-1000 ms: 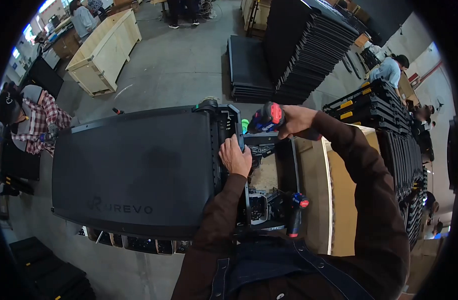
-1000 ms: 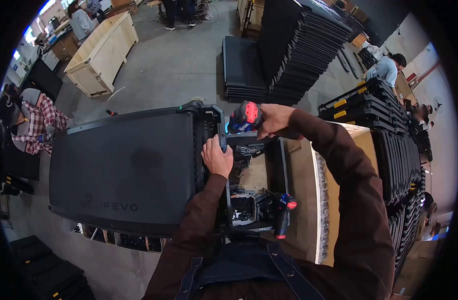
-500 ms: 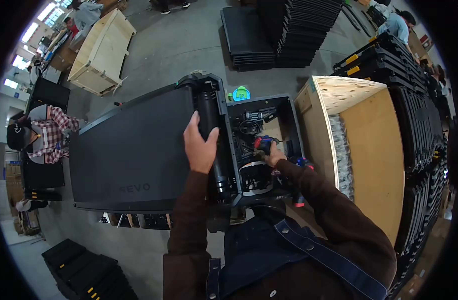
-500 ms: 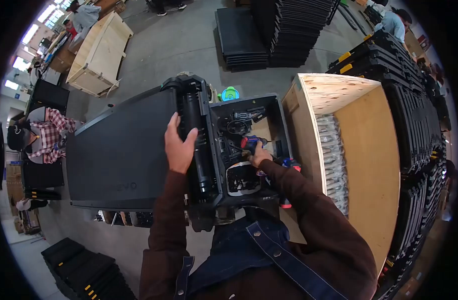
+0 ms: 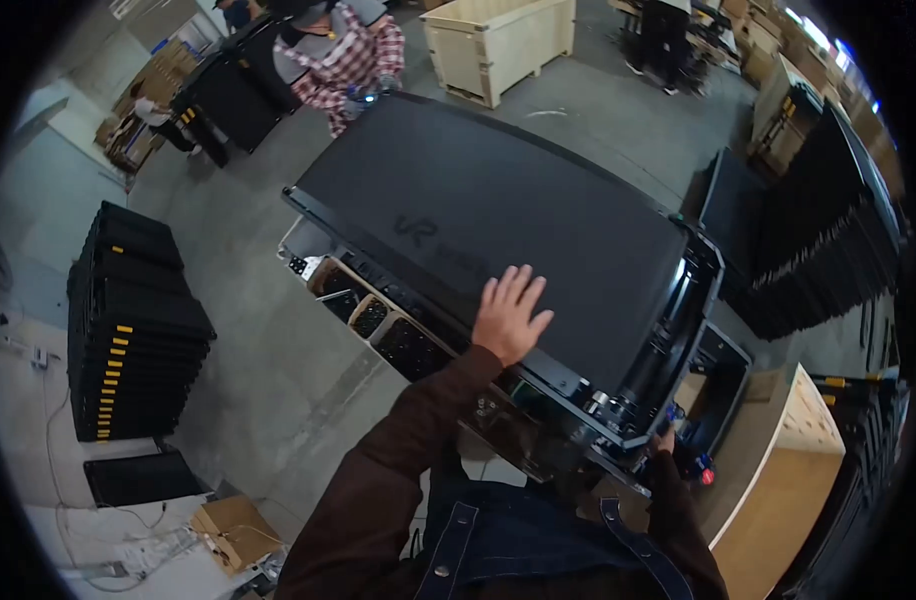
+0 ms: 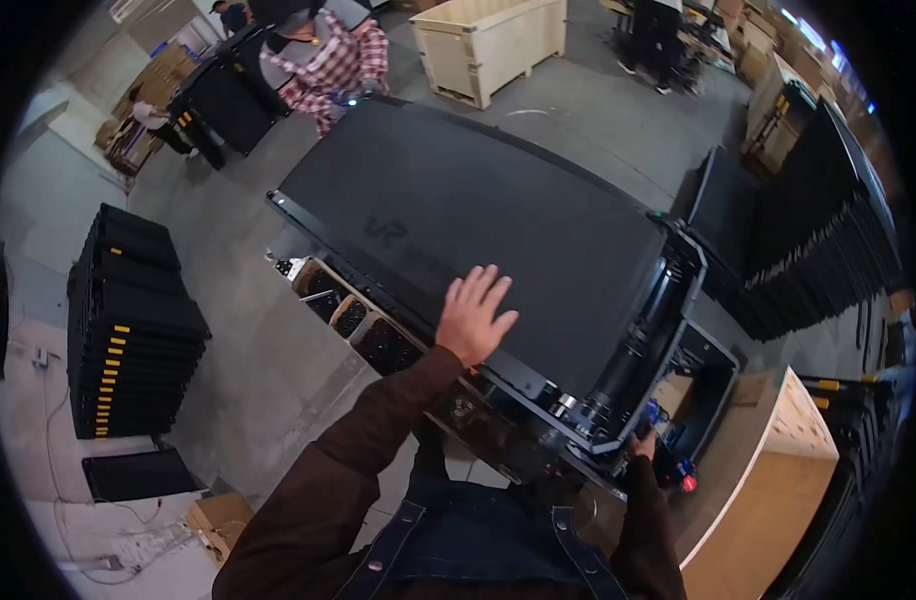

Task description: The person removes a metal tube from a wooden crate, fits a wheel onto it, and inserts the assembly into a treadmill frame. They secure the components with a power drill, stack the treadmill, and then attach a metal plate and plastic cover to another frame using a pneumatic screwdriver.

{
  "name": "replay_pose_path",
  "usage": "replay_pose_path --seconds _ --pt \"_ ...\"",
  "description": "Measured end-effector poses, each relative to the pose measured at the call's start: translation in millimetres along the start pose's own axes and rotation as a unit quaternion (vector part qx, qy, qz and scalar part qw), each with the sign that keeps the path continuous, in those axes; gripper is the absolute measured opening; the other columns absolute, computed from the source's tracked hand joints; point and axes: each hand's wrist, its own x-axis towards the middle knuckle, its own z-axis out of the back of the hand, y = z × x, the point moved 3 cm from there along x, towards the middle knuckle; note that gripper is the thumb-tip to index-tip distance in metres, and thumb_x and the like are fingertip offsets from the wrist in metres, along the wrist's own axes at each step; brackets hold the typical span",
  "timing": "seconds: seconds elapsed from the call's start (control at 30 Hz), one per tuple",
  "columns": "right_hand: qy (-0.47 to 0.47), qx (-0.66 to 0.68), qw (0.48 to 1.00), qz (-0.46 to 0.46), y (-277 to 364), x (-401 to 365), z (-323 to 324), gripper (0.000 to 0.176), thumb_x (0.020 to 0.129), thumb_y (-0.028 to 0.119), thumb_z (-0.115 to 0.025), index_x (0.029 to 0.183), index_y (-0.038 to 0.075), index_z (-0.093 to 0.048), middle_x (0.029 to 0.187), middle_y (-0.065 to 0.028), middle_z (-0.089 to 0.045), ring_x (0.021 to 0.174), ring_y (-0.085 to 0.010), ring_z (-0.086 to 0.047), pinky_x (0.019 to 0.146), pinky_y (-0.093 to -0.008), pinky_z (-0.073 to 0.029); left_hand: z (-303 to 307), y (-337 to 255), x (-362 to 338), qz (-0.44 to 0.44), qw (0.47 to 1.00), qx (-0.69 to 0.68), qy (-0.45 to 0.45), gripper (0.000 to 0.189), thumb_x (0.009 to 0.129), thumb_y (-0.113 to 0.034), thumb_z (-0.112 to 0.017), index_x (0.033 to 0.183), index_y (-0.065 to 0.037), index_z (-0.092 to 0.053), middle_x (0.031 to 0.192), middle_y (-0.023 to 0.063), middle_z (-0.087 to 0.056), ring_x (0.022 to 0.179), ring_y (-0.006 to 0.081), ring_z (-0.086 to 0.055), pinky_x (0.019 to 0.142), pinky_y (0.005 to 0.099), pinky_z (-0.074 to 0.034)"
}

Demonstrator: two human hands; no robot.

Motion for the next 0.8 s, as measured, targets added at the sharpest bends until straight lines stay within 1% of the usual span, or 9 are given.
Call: replay_pose_path --seconds 0.07,0.1,0.17,0.23,0.27,0.37,0.53,0.6,0.8 --pt "0.012 0.045 0.997 0.055 -45.8 14.1 -5.6 0.069 0.081 0.012 -0.07 0.144 0.003 -0.042 0.136 -0.0168 -0.059 0.124 -0.0301 -0.058 0.105 -0.0368 -0.045 2.1 2.1 -0.7 0.008 1.0 -0.029 -0.008 0.056 0.096 -0.04 -0.059 0.142 -0.008 -0.052 0.151 0.0181 -0.044 0.143 0.0366 -0.036 0.117 0.054 -0.026" --pt "-0.016 0.123 0.992 0.001 -30.3 -14.2 4.5 0.064 0.082 0.013 -0.071 0.14 0.003 -0.047 0.129 -0.0158 -0.063 0.118 -0.0304 -0.061 0.102 -0.0369 -0.047 1.6 3.9 -3.1 0.009 0.999 -0.035 -0.009 0.057 0.096 -0.041 -0.059 0.142 -0.008 -0.052 0.151 0.0193 -0.043 0.143 0.0374 -0.035 0.117 0.0544 -0.025" --pt "-0.167 -0.032 0.985 -0.023 3.9 -57.1 27.2 0.057 0.083 0.014 -0.074 0.134 0.002 -0.052 0.118 -0.0148 -0.067 0.103 -0.0284 -0.067 0.09 -0.037 -0.054 -5.1 12.4 -4.3 0.001 0.998 -0.056 -0.018 0.058 0.096 -0.042 -0.058 0.143 -0.008 -0.051 0.153 0.0211 -0.04 0.144 0.0389 -0.032 0.118 0.0548 -0.024" --pt "-0.252 0.077 0.965 0.017 47.6 -111.0 47.8 0.045 0.086 0.013 -0.072 0.128 0.001 -0.057 0.104 -0.0112 -0.069 0.082 -0.0223 -0.068 0.07 -0.0339 -0.057 -6.6 15.9 -9.6 -0.008 0.996 -0.091 -0.001 0.06 0.097 -0.044 -0.058 0.145 -0.008 -0.05 0.156 0.0214 -0.035 0.147 0.0392 -0.028 0.12 0.0543 -0.02" --pt "-0.26 0.075 0.963 0.022 68.9 -130.4 54.7 0.045 0.086 0.013 -0.072 0.128 0.001 -0.057 0.104 -0.0112 -0.069 0.082 -0.0223 -0.068 0.07 -0.0339 -0.057 -4.3 19.7 -12.6 -0.019 0.994 -0.108 0.01 0.06 0.097 -0.044 -0.058 0.145 -0.009 -0.049 0.156 0.0213 -0.034 0.147 0.0391 -0.027 0.12 0.054 -0.02" --pt "-0.276 0.328 0.9 0.078 152.7 -198.4 53.1 0.033 0.094 0.011 -0.064 0.125 0.004 -0.059 0.091 -0.0047 -0.065 0.07 -0.0103 -0.061 0.054 -0.0225 -0.048 -4.3 39.6 -19.4 -0.061 0.988 -0.138 0.028 0.061 0.097 -0.045 -0.057 0.146 -0.01 -0.049 0.158 0.0204 -0.032 0.148 0.0384 -0.025 0.121 0.0531 -0.019" --pt "-0.053 0.39 0.915 0.089 258.7 -267.0 -34.7 0.027 0.097 0.023 -0.067 0.117 0.005 -0.062 0.082 -0.0049 -0.066 0.063 -0.0143 -0.063 0.052 -0.0252 -0.05 6.2 64.2 -23.7 -0.14 0.973 -0.163 0.087 0.059 0.098 -0.046 -0.056 0.147 -0.013 -0.049 0.159 0.0174 -0.033 0.149 0.0353 -0.024 0.121 0.0517 -0.018" --pt "0.059 0.44 0.896 0.015 302.0 -296.4 -82.7 0.032 0.098 0.029 -0.067 0.119 0.006 -0.06 0.085 -0.0081 -0.067 0.065 -0.0192 -0.067 0.053 -0.0287 -0.052 9.1 68.6 -23.2 -0.156 0.969 -0.163 0.101 0.059 0.098 -0.046 -0.056 0.147 -0.013 -0.048 0.159 0.0169 -0.033 0.15 0.0343 -0.025 0.122 0.0516 -0.018" --pt "0.162 0.48 0.848 -0.159 396.6 -337.3 -150.6 0.055 0.1 0.047 -0.059 0.125 -0.001 -0.054 0.091 -0.0121 -0.068 0.073 -0.0242 -0.069 0.065 -0.0337 -0.058 24.0 101.4 -24.2 -0.176 0.963 -0.164 0.123 0.058 0.099 -0.046 -0.054 0.147 -0.013 -0.049 0.16 0.0147 -0.033 0.15 0.0311 -0.024 0.122 0.0516 -0.017"
